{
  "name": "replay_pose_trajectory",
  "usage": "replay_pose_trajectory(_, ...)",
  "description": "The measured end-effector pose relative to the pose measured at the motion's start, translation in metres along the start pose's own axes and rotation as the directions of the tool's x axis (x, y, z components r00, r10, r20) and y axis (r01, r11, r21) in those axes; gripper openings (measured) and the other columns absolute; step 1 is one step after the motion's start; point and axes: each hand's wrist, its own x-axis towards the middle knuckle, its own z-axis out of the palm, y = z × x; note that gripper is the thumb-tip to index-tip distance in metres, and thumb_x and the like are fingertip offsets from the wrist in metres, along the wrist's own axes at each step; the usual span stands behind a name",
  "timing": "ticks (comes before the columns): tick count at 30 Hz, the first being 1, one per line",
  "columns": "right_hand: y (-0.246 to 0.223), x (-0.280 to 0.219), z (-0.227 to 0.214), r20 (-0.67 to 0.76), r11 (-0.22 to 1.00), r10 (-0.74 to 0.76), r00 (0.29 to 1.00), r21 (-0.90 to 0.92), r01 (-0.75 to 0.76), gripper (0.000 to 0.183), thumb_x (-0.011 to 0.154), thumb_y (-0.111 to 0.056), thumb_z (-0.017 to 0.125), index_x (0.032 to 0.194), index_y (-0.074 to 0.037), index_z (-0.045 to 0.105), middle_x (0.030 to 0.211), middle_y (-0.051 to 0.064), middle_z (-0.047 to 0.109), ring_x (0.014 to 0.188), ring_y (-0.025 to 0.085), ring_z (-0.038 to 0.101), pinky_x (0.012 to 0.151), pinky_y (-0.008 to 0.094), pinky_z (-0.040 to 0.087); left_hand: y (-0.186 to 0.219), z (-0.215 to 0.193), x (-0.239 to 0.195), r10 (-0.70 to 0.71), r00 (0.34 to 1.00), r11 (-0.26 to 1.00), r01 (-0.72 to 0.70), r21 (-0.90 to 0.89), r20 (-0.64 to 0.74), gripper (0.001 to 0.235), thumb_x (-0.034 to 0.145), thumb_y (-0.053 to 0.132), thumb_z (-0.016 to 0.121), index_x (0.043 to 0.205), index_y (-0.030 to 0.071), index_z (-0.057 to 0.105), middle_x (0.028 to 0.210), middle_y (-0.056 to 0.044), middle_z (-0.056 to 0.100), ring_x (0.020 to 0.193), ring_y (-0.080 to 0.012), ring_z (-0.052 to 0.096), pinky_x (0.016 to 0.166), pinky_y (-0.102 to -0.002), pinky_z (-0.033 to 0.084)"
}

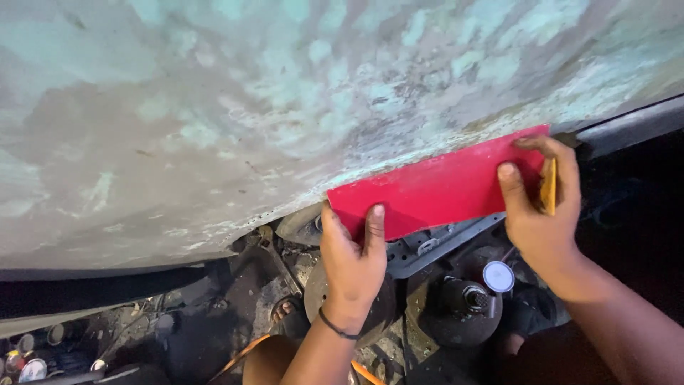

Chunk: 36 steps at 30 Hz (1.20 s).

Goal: The person sands the lower side panel of a car using a red sanding block and a yellow sanding sponge. They work on a section with white filler, smoothing the surface near the wheel arch.

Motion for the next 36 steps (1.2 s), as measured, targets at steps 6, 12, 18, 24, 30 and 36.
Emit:
replay_pose_trajectory(6,-0.007,-0.005,-0.007,0.052,0.991,0.135,0.99,-0.001,-0.135,0.023,0.107,-0.013,0.062,0.128,-0.004,0.055,0.128,0.008,0.06,0.126,0.021,0.055,0.113,0.032,0.038,-0.001,0.0,-0.01,-0.085,0.996,0.993,0.084,0.081,0.004,0.047,0.091,0.046,0.063,0.118,0.008,0.055,0.112,-0.01,0.075,0.103,-0.0248,0.077,0.083,-0.038,0.063)
replay_pose_trajectory(12,-0.011,-0.017,-0.018,0.109,0.919,0.393,0.913,-0.047,-0.39,0.017,0.1,-0.013,0.068,0.116,-0.016,0.066,0.12,-0.001,0.068,0.111,0.011,0.061,0.097,0.022,0.042,-0.014,0.006,-0.027,-0.223,0.974,0.975,0.223,0.006,-0.05,0.043,0.09,0.036,0.068,0.122,0.01,0.056,0.115,-0.008,0.075,0.105,-0.0205,0.074,0.092,-0.035,0.06)
replay_pose_trajectory(18,-0.038,-0.032,-0.033,0.106,0.92,0.392,0.914,-0.055,-0.389,0.017,0.1,-0.015,0.068,0.117,-0.016,0.066,0.123,-0.002,0.067,0.121,0.013,0.059,0.104,0.027,0.041,0.017,-0.008,-0.056,-0.199,0.98,0.978,0.2,-0.057,0.012,0.046,0.09,0.036,0.066,0.126,0.009,0.054,0.121,-0.01,0.073,0.111,-0.0214,0.073,0.098,-0.035,0.06)
replay_pose_trajectory(24,-0.071,-0.045,-0.037,0.088,0.966,0.259,0.962,-0.004,-0.26,0.021,0.102,-0.016,0.066,0.123,-0.012,0.064,0.126,0.003,0.066,0.118,0.014,0.059,0.1,0.027,0.043,0.029,-0.031,-0.075,-0.078,0.997,0.996,0.077,-0.043,-0.027,0.05,0.09,0.041,0.065,0.126,0.008,0.054,0.12,-0.011,0.073,0.11,-0.0223,0.075,0.092,-0.035,0.063)
replay_pose_trajectory(30,-0.086,-0.058,-0.035,0.073,0.997,0.007,0.997,0.07,-0.012,0.042,0.094,-0.007,0.075,0.131,0.0,0.054,0.135,0.016,0.063,0.134,0.028,0.058,0.118,0.038,0.045,0.028,-0.048,-0.08,-0.012,0.999,0.979,0.002,-0.203,-0.05,0.047,0.089,0.033,0.07,0.123,0.008,0.049,0.118,-0.012,0.069,0.109,-0.0211,0.07,0.091,-0.034,0.06)
replay_pose_trajectory(36,-0.091,-0.053,-0.029,0.224,0.987,0.016,0.975,-0.157,0.02,0.103,0.06,-0.036,0.095,0.15,-0.01,0.053,0.122,0.013,0.048,0.111,0.026,0.053,0.095,0.032,0.042,0.038,-0.058,-0.078,0.055,0.986,0.977,-0.086,-0.194,-0.156,0.058,0.091,0.035,0.067,0.136,0.005,0.046,0.131,-0.015,0.065,0.12,-0.0252,0.069,0.1,-0.037,0.06)
